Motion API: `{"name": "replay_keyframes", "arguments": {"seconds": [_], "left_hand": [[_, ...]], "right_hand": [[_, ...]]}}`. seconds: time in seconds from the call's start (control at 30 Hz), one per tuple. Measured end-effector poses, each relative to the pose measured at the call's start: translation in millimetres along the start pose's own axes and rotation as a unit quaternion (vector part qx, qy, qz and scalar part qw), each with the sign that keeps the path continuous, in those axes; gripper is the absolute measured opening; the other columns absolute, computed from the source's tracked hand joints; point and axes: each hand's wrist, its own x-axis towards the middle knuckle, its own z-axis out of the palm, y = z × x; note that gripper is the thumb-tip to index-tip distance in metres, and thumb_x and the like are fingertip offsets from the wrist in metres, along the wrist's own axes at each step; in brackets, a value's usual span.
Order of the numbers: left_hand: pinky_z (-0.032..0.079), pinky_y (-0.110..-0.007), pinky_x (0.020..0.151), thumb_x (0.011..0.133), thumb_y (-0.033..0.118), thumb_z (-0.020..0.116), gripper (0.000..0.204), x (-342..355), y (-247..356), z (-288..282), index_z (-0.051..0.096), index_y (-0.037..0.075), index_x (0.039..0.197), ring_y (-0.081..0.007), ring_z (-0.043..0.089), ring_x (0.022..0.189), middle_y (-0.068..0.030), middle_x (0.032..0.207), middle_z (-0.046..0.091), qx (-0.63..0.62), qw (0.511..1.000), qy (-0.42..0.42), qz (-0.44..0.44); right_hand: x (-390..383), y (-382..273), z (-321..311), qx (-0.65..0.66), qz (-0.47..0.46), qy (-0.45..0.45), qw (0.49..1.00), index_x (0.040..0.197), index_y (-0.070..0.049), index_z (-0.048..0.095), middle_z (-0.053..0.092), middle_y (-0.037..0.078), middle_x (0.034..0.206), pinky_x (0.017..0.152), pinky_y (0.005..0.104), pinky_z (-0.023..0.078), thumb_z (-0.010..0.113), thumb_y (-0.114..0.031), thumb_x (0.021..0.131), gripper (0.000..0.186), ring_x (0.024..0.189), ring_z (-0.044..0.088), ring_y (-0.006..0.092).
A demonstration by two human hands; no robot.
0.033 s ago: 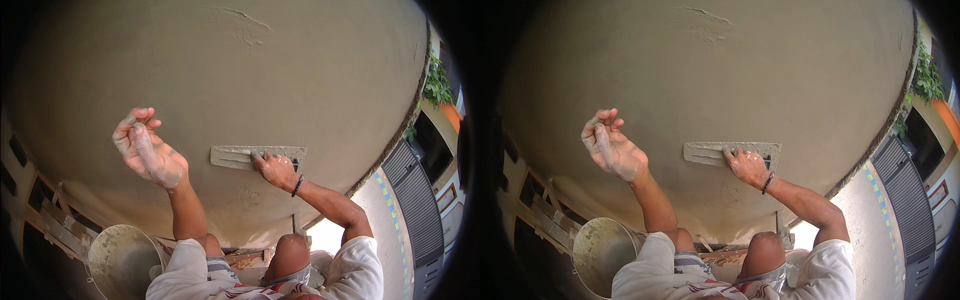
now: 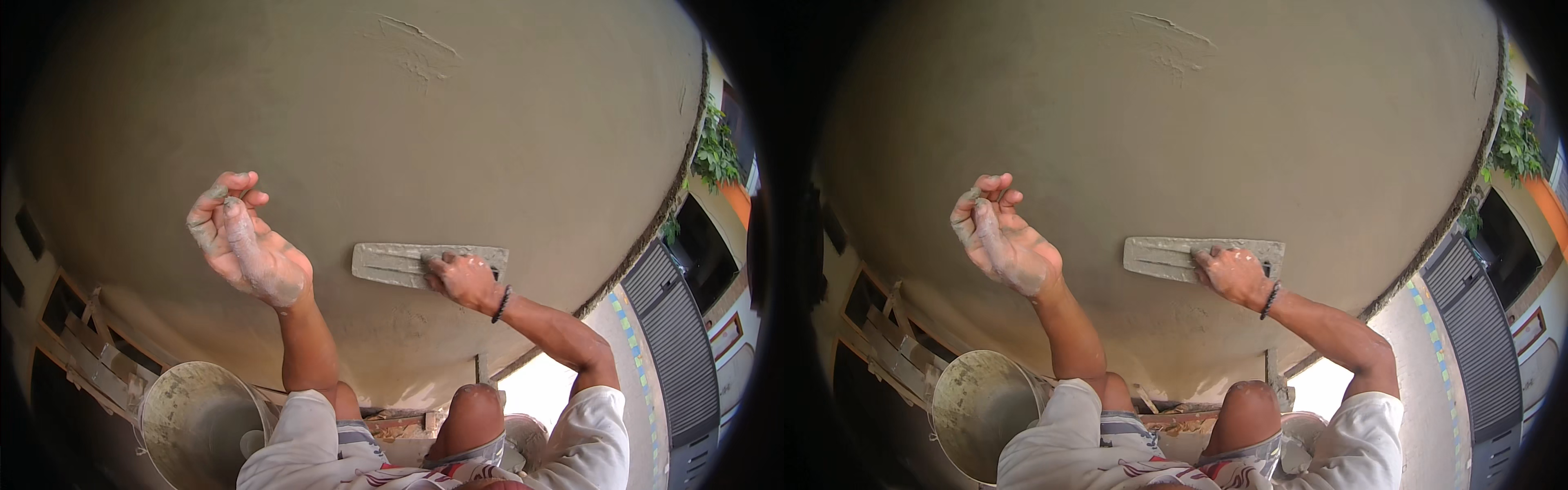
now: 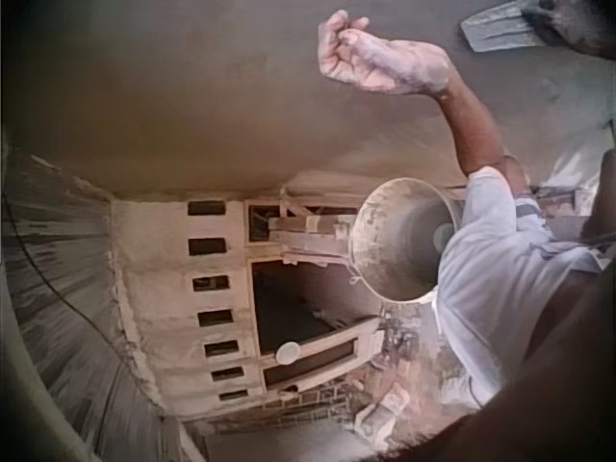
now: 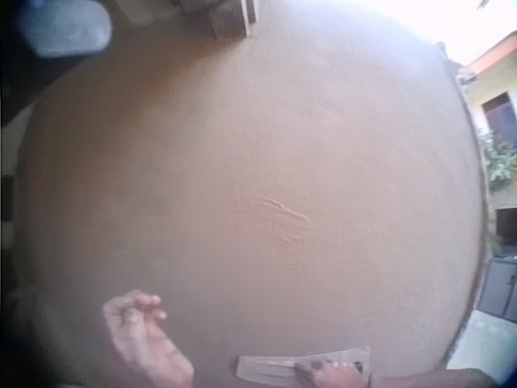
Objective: The person applies plaster to an exterior wall using a float and then smooths the surface, occasionally scooping more material from a bucket using a trowel.
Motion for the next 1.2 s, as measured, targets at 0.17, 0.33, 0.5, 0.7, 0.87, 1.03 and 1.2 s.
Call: {"name": "replay_keyframes", "arguments": {"seconds": [0.17,0.33,0.5,0.7,0.87,1.03,1.2], "left_hand": [[0.043,-0.030,0.075,0.088,0.007,0.048,0.015,22.9,3.5,-22.4,0.051,-0.001,0.100,-0.0191,0.055,0.090,-0.0137,0.100,0.060,0.009,1.000,0.017,0.024],[0.046,-0.031,0.074,0.093,0.011,0.046,0.014,15.7,-23.9,-39.5,0.052,0.002,0.103,-0.0228,0.057,0.093,-0.0130,0.100,0.061,0.004,0.999,0.028,-0.016],[0.045,-0.031,0.073,0.093,0.010,0.046,0.014,25.5,-33.6,-59.5,0.052,0.003,0.103,-0.0226,0.057,0.092,-0.0137,0.100,0.061,0.031,0.999,0.013,0.002],[0.044,-0.030,0.074,0.093,0.009,0.046,0.013,16.6,-36.8,-45.9,0.053,0.004,0.103,-0.0199,0.058,0.092,-0.0122,0.100,0.061,-0.006,0.998,0.049,-0.042],[0.042,-0.029,0.075,0.092,0.009,0.045,0.014,50.3,-9.5,-57.0,0.053,0.004,0.103,-0.0184,0.056,0.092,-0.0109,0.099,0.061,0.013,0.998,0.041,0.036],[0.042,-0.030,0.074,0.091,0.009,0.045,0.013,43.1,-31.7,-65.9,0.052,0.005,0.102,-0.0181,0.054,0.092,-0.0099,0.098,0.060,0.028,0.998,0.056,0.001],[0.041,-0.030,0.074,0.092,0.009,0.045,0.012,30.0,-55.7,-73.0,0.051,0.006,0.101,-0.0186,0.054,0.092,-0.0098,0.098,0.060,0.024,0.995,0.090,-0.039]], "right_hand": [[75.9,74.3,-242.6,0.111,0.073,0.325,0.936,0.116,-0.002,0.065,0.067,0.008,0.075,0.065,0.0264,0.050,0.070,-0.032,0.087,0.042,0.067,0.059,0.0094],[150.4,100.7,-376.9,0.047,0.109,0.341,0.932,0.107,-0.002,0.068,0.070,0.011,0.080,0.062,0.0301,0.051,0.066,-0.024,0.088,0.029,0.068,0.064,0.0140],[133.1,-6.1,-210.7,-0.060,-0.009,0.136,0.989,0.107,-0.011,0.067,0.067,0.017,0.075,0.065,0.0393,0.053,0.068,-0.028,0.085,0.028,0.068,0.066,0.0320],[-19.9,13.2,12.0,-0.163,-0.097,-0.183,0.965,0.118,-0.007,0.062,0.065,0.016,0.083,0.059,0.0406,0.057,0.053,-0.018,0.090,0.031,0.068,0.069,0.0294],[9.7,1.4,-79.7,0.091,-0.027,-0.127,0.987,0.111,-0.004,0.066,0.066,0.025,0.079,0.071,0.0429,0.055,0.064,-0.032,0.085,0.039,0.074,0.069,0.0356],[111.6,59.2,-293.7,0.156,0.048,0.311,0.936,0.116,0.000,0.064,0.057,0.001,0.070,0.060,0.0266,0.046,0.069,-0.029,0.086,0.043,0.065,0.052,0.0093],[198.6,110.9,-459.2,0.097,0.102,0.361,0.922,0.113,-0.005,0.068,0.066,0.003,0.072,0.043,0.0244,0.039,0.068,-0.030,0.085,0.037,0.047,0.047,0.0071]]}}
